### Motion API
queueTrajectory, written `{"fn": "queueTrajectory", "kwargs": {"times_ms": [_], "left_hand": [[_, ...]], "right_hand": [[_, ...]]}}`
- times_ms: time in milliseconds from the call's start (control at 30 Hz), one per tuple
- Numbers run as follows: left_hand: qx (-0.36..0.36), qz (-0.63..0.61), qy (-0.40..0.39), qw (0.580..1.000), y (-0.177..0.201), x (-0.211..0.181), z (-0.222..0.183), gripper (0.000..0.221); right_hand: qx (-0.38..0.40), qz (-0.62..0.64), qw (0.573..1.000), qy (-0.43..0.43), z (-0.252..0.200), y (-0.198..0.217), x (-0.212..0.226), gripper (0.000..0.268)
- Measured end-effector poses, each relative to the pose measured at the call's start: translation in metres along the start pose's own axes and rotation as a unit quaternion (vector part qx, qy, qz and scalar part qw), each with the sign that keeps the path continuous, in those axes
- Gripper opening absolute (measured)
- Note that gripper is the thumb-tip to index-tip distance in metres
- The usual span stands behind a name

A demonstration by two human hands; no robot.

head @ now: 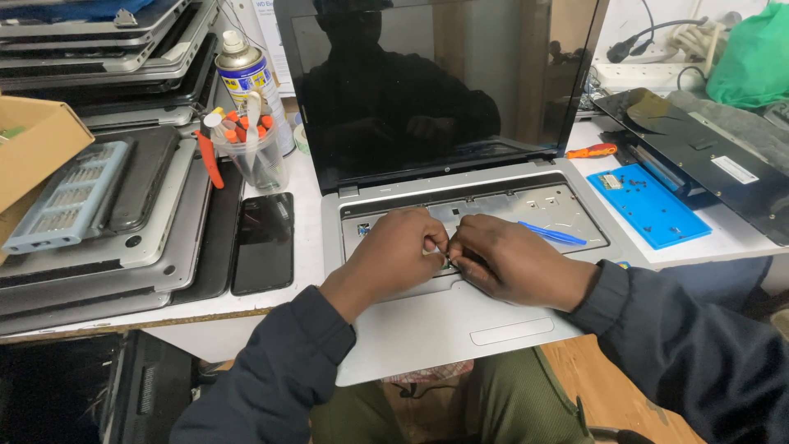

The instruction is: Connecting internal ribbon cables for a touchpad during laptop assembly.

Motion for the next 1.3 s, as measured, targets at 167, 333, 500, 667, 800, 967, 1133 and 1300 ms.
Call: {"fn": "queueTrajectory", "kwargs": {"times_ms": [167, 333, 500, 667, 800, 967, 1133, 1300], "left_hand": [[0.004, 0.004, -0.017, 1.0, -0.001, -0.003, 0.003, 0.007], [-0.007, -0.022, -0.019, 1.0, 0.001, 0.003, 0.005, 0.007], [-0.007, -0.084, 0.019, 0.996, 0.006, 0.014, 0.0, 0.015], [-0.025, -0.112, 0.018, 0.993, 0.005, 0.019, -0.003, 0.02], [-0.029, -0.12, 0.029, 0.992, 0.005, 0.02, -0.007, 0.021], [-0.025, -0.138, 0.029, 0.99, 0.004, 0.024, -0.006, 0.021], [-0.027, -0.146, 0.022, 0.989, 0.003, 0.027, -0.005, 0.02], [-0.022, -0.149, 0.027, 0.988, 0.004, 0.029, -0.006, 0.02]], "right_hand": [[0.004, 0.009, 1.0, 0.0, -0.001, 0.002, 0.0, 0.012], [0.0, 0.024, 1.0, -0.001, 0.002, 0.002, 0.002, 0.012], [0.01, 0.035, 0.999, -0.01, 0.004, 0.004, 0.007, 0.013], [0.008, 0.034, 0.999, -0.022, 0.005, 0.004, 0.01, 0.011], [0.019, 0.042, 0.999, -0.028, 0.006, 0.004, 0.01, 0.011], [0.035, 0.029, 0.998, -0.035, 0.007, 0.004, 0.013, 0.01], [0.036, 0.027, 0.998, -0.046, 0.008, 0.004, 0.014, 0.011], [0.031, 0.031, 0.997, -0.056, 0.011, 0.005, 0.018, 0.009]]}}
Point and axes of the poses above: each hand's wrist, its own z-axis towards the middle knuckle, its own y-axis out of the back of the hand, x = y × z, the point moved 3 cm from there along z, towards the middle knuckle, and after that the axes turned 14 degrees about -x, right-handed, at the moved point
